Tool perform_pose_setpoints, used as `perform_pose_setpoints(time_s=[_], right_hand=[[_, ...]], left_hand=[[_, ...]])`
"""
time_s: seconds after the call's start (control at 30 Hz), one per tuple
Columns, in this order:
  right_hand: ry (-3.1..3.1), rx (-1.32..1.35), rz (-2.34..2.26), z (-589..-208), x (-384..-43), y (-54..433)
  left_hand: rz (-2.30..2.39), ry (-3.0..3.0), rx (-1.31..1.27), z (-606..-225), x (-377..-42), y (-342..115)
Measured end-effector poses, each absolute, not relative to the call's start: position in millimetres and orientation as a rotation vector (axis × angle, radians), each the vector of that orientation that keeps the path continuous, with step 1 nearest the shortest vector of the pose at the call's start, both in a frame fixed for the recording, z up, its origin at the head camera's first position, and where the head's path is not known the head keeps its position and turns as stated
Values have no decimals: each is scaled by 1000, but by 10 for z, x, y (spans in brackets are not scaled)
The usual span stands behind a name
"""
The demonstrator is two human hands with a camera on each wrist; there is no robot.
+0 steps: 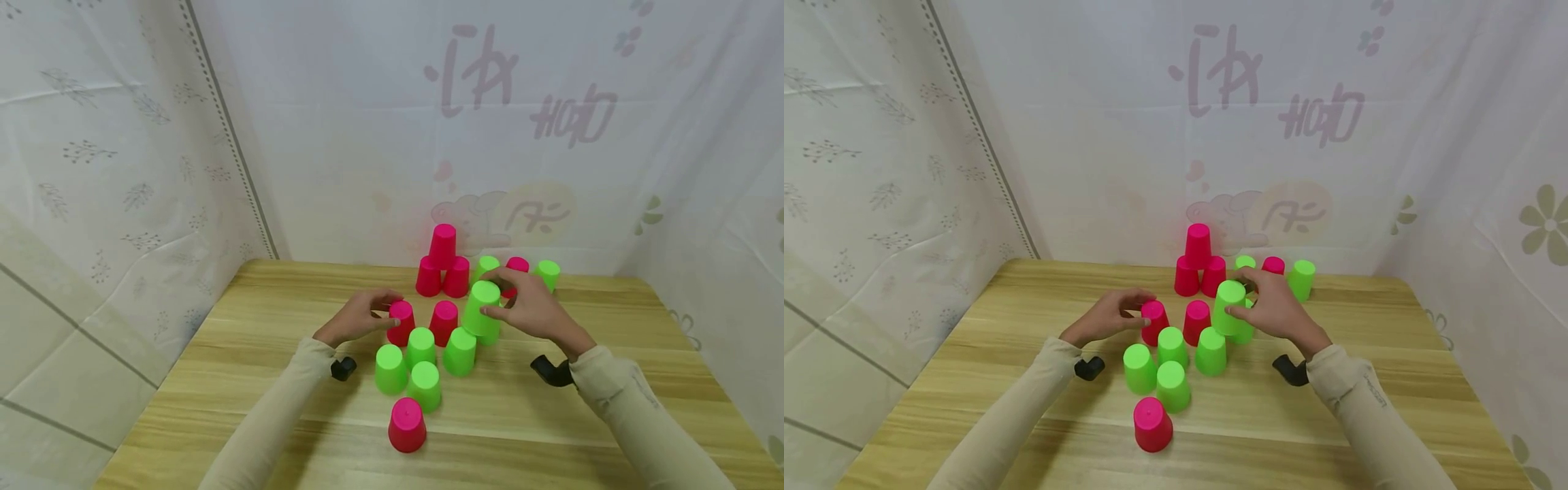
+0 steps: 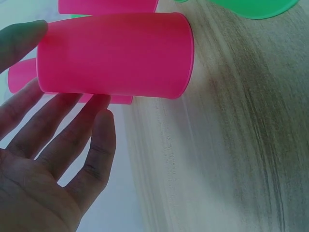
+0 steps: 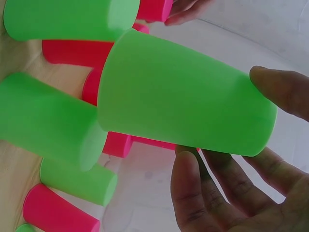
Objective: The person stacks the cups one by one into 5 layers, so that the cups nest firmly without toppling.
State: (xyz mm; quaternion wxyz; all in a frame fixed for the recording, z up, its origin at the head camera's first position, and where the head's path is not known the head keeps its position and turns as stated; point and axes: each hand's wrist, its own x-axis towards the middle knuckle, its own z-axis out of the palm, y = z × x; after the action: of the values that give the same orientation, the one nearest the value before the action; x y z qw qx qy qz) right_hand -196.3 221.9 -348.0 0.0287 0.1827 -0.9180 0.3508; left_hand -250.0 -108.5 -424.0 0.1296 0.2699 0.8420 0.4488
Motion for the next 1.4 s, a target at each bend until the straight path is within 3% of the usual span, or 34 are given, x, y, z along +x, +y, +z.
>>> perform_pose_setpoints(time_s=[1.4], right_hand=[[-2812,157,1162,-3478,-2943,2102]], left_hand=[[1321,2421,774,-4311,-2488,-1042]])
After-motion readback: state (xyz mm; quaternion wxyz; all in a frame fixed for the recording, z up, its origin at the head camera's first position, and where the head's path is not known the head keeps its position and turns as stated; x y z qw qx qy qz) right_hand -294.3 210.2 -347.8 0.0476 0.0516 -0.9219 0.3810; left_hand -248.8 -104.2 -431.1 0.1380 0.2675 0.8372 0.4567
